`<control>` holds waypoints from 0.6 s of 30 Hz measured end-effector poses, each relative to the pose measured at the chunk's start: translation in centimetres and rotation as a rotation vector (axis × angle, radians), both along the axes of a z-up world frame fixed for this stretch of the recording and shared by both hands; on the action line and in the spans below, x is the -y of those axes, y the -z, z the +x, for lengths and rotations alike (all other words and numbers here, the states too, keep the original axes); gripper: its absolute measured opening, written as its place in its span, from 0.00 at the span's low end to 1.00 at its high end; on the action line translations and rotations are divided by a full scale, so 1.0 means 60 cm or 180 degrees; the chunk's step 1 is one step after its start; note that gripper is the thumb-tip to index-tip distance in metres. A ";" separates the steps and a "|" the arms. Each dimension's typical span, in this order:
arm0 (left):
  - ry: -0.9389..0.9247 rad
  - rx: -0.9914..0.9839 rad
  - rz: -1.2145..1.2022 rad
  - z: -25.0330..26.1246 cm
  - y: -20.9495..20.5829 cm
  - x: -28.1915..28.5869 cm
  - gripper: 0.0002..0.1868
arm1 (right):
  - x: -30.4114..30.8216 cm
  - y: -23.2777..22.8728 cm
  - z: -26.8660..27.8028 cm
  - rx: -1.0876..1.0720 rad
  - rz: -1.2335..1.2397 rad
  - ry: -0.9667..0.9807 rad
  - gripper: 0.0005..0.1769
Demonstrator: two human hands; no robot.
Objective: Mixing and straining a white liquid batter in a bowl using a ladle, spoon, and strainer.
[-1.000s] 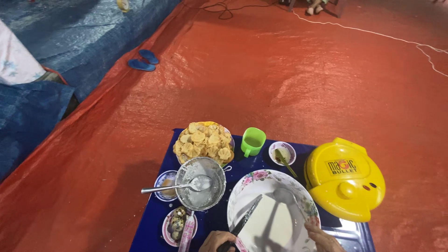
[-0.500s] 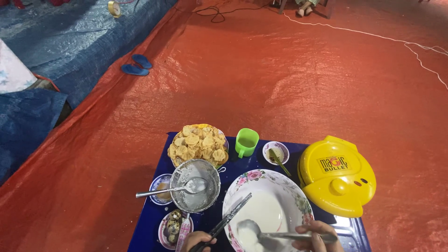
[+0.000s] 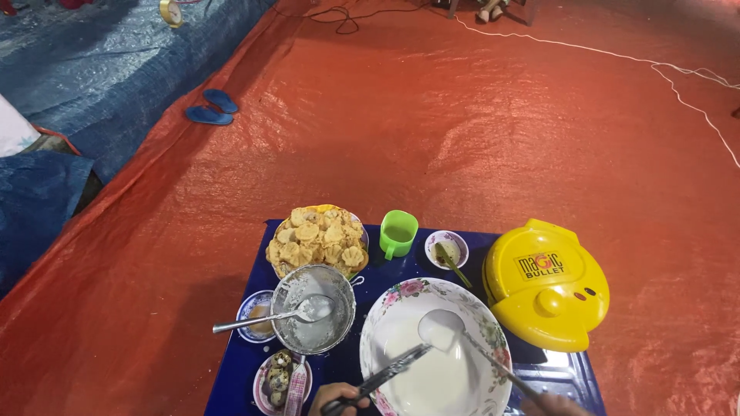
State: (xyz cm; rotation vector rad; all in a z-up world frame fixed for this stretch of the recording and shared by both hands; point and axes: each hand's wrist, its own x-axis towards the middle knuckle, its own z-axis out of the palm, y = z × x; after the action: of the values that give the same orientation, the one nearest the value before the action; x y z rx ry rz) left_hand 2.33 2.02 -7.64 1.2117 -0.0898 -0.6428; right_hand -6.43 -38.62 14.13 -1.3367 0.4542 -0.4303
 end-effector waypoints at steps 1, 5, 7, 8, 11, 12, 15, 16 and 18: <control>-0.1120 0.2519 0.0146 -0.037 -0.028 0.030 0.10 | 0.004 -0.002 0.007 -0.0430 0.0215 -0.0052 0.18; -0.1827 0.2549 0.0351 -0.061 -0.166 0.073 0.09 | 0.013 -0.010 0.040 -0.1283 0.0656 -0.0169 0.22; -0.1992 0.3245 0.0719 -0.054 -0.177 0.069 0.15 | 0.016 -0.011 0.054 -0.2142 0.1103 -0.0300 0.27; -0.1989 0.3243 0.0721 -0.046 -0.179 0.051 0.15 | 0.017 -0.006 0.061 -0.2145 0.1105 -0.0299 0.27; -0.1385 0.3562 0.1150 -0.027 -0.146 0.000 0.13 | 0.009 0.070 0.065 -0.2988 0.1550 -0.0463 0.31; -0.1024 0.2727 0.0254 -0.023 -0.108 -0.015 0.13 | -0.003 0.136 0.055 -0.0371 0.0079 -0.0431 0.35; -0.1211 0.2457 -0.0079 -0.029 -0.121 -0.018 0.14 | -0.031 0.224 0.030 0.2182 -0.1443 -0.0469 0.33; -0.1753 0.3045 0.0460 -0.032 -0.146 -0.012 0.15 | -0.039 0.234 0.024 0.2097 -0.1543 -0.0466 0.21; -0.1691 0.2471 0.0101 -0.033 -0.101 -0.020 0.14 | -0.018 0.244 0.011 0.1293 -0.0835 -0.0717 0.20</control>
State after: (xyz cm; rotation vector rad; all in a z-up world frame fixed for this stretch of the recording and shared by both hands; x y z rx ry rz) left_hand 0.37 3.23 -1.56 1.3858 -0.3911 0.3113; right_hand -5.79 -37.56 -0.53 -1.4877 -0.0937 -0.5709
